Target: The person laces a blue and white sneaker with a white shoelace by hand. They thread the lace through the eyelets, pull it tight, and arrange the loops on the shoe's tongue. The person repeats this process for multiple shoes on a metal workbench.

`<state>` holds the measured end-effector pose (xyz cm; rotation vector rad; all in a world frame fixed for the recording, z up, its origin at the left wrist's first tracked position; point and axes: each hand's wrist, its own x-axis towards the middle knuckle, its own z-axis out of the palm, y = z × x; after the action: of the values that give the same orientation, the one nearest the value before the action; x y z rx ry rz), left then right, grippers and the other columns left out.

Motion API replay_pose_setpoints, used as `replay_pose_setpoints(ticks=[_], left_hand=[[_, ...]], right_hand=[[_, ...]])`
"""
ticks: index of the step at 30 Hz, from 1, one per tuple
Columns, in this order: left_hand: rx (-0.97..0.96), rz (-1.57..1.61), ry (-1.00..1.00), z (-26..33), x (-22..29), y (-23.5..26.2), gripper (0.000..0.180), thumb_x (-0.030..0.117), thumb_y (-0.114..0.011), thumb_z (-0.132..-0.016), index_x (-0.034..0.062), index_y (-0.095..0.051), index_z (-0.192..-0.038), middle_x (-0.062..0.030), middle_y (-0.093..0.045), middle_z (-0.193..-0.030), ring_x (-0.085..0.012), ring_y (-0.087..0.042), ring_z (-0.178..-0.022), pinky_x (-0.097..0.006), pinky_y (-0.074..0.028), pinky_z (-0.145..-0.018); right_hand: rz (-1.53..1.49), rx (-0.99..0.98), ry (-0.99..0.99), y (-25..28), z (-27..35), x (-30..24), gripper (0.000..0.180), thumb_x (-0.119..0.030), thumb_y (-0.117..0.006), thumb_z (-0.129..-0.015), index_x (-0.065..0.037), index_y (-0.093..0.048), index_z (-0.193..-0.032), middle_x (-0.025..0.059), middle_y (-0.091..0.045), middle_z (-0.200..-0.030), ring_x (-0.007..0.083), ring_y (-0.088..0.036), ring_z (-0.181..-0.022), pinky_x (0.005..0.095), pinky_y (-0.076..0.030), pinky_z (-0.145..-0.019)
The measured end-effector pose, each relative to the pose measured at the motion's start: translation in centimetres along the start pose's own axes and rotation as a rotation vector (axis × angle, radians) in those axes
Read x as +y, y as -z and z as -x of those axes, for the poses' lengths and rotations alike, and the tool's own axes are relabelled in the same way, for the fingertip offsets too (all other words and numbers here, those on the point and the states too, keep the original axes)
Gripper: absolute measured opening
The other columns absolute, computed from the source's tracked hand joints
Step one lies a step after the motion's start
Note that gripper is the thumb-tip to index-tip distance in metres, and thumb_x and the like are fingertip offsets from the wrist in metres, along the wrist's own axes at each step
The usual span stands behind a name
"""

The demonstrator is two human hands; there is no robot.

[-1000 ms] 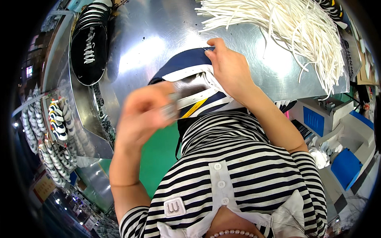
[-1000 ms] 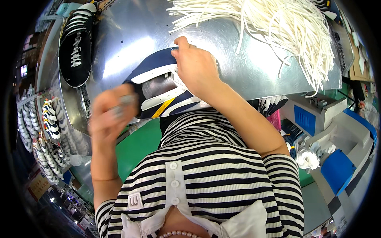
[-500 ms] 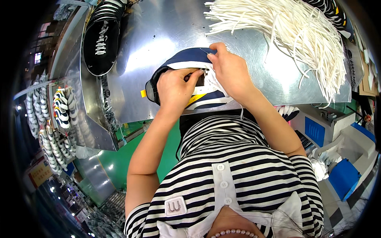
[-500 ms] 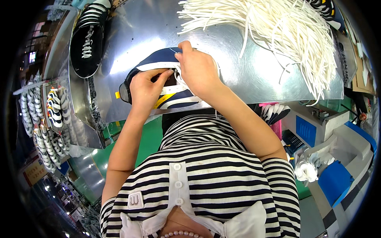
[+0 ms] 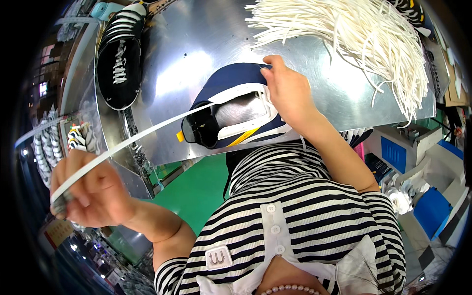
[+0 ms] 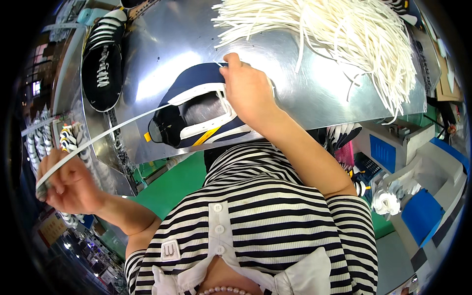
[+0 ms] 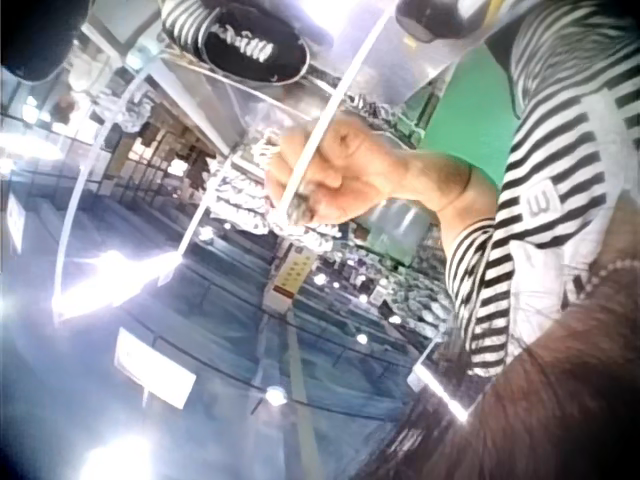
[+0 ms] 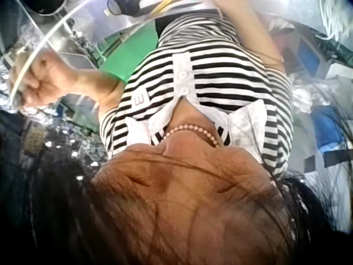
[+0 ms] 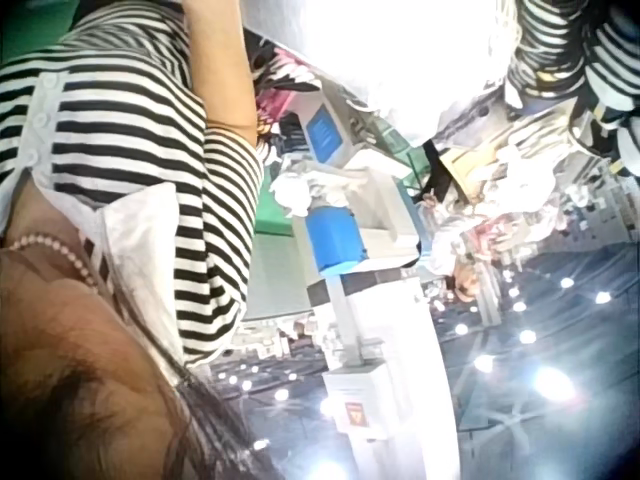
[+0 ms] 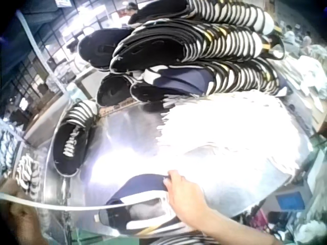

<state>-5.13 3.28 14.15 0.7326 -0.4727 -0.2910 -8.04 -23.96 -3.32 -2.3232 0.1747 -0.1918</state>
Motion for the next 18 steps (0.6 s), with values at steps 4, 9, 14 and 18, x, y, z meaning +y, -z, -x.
replay_pose_setpoints(ticks=[4, 9, 14, 18], left_hand=[[0.075, -1.269, 0.444, 2.9, -9.8, -1.7, 0.007, 0.005, -0.071, -0.084, 0.0044, -0.068, -0.090, -0.0043, -0.062, -0.081, -0.0150, -0.057, -0.087, -0.035, -0.045, -0.079], [-0.163, -1.810, 0.000, 4.8, -15.3, 0.1, 0.015, 0.015, -0.079, -0.074, 0.0098, -0.066, -0.080, -0.0054, -0.055, -0.094, -0.0288, -0.049, -0.094, -0.041, -0.035, -0.081], [0.008, -1.666, 0.190, 4.6, -16.2, 1.3, 0.028, 0.021, -0.080, -0.077, 0.0069, -0.059, -0.089, -0.0119, -0.060, -0.095, -0.0326, -0.060, -0.084, -0.041, -0.046, -0.074], [0.085, -1.727, 0.498, 4.4, -15.6, 0.8, 0.029, 0.027, -0.077, -0.083, 0.0049, -0.061, -0.092, -0.0130, -0.069, -0.081, -0.0340, -0.065, -0.070, -0.041, -0.049, -0.066]], right_hand=[[0.014, 0.031, 0.029, -0.3, 0.0, 0.2, 0.024, -0.021, -0.055, -0.098, -0.001, -0.055, -0.110, 0.0185, -0.069, -0.083, 0.0361, -0.068, -0.075, 0.0444, -0.054, -0.069], [-0.194, 0.054, 0.084, 0.2, 0.3, 0.9, 0.022, -0.020, -0.055, -0.099, -0.002, -0.056, -0.112, 0.0158, -0.070, -0.082, 0.0346, -0.068, -0.073, 0.0426, -0.052, -0.066], [-0.493, -0.024, 0.023, 2.6, 2.4, -0.5, 0.024, -0.014, -0.057, -0.097, -0.003, -0.056, -0.118, 0.0104, -0.067, -0.077, 0.0245, -0.066, -0.065, 0.0338, -0.050, -0.061], [-0.454, -0.156, 0.061, 4.1, 6.2, -1.4, 0.021, -0.011, -0.059, -0.096, -0.003, -0.054, -0.115, 0.0107, -0.069, -0.079, 0.0266, -0.068, -0.068, 0.0341, -0.051, -0.061]])
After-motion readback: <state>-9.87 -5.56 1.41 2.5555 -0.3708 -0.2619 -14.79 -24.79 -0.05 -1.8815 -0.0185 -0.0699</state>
